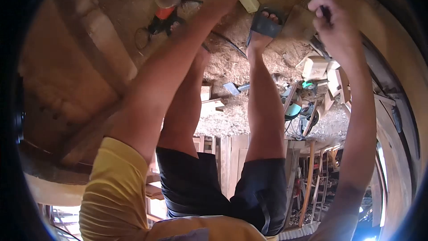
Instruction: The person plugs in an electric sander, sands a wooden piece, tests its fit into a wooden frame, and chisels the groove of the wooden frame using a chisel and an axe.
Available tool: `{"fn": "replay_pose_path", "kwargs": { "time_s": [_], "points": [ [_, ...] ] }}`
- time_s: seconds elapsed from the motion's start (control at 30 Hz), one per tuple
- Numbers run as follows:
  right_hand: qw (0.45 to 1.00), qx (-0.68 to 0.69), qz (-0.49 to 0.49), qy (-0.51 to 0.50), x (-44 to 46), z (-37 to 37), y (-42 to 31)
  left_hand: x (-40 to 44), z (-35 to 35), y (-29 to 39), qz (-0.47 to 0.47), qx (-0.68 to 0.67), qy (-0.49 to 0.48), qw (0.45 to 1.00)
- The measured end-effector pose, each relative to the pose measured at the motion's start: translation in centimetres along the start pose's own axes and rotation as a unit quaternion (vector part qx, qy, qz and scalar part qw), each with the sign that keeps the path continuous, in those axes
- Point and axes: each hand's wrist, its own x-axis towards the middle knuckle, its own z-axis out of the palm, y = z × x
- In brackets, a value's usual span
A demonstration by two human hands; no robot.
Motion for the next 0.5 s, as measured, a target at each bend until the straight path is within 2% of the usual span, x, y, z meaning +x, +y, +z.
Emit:
{"fn": "replay_pose_path", "kwargs": {
  "time_s": [0.03,0.07,0.1,0.13,0.17,0.2,0.23,0.27,0.3,0.33,0.4,0.43,0.47,0.5],
  "points": [
    [1.0,0.004,0.004,-0.006,0.4,0.4,0.4,0.8,1.2,-0.7,0.049,0.079,-0.061,0.994],
    [0.991,0.12,-0.056,0.02,0.9,0.6,0.9,1.9,1.4,-1.2,0.1,0.158,-0.118,0.975],
    [0.964,0.234,-0.113,0.049,1.3,0.9,1.4,3.2,-0.2,-1.5,0.098,0.106,-0.186,0.972],
    [0.964,0.239,-0.109,0.051,1.8,1.4,1.5,3.9,-0.7,-1.9,0.104,0.105,-0.189,0.971],
    [0.991,0.091,-0.053,0.082,2.6,2.0,1.2,4.7,-1.4,-2.3,0.123,0.055,-0.237,0.962],
    [0.992,-0.058,0.005,0.11,3.5,2.5,0.9,5.0,-1.8,-2.9,0.142,0.006,-0.285,0.948],
    [0.979,-0.167,0.036,0.108,4.4,2.9,0.9,4.8,-2.1,-3.6,0.148,0.011,-0.288,0.946],
    [0.98,-0.16,0.038,0.11,5.2,3.0,1.8,4.5,-2.5,-4.3,0.152,-0.02,-0.25,0.956],
    [0.939,-0.29,-0.083,0.165,5.8,3.0,3.2,4.3,-2.9,-5.0,0.157,-0.053,-0.214,0.963],
    [0.924,-0.292,-0.147,0.197,6.0,3.7,3.5,4.9,-3.7,-5.8,0.163,-0.049,-0.217,0.961],
    [0.874,-0.307,-0.269,0.262,6.3,4.9,4.2,5.6,-5.3,-7.7,0.185,-0.054,-0.357,0.914],
    [0.932,-0.173,-0.235,0.214,6.2,5.6,4.3,5.4,-5.8,-8.7,0.188,-0.051,-0.362,0.911],
    [0.966,-0.036,-0.196,0.163,6.2,6.1,4.5,5.4,-6.4,-9.7,0.174,-0.076,-0.361,0.913],
    [0.966,-0.031,-0.194,0.166,6.0,6.3,4.1,5.5,-7.0,-10.8,0.16,-0.1,-0.358,0.914]
  ]
}}
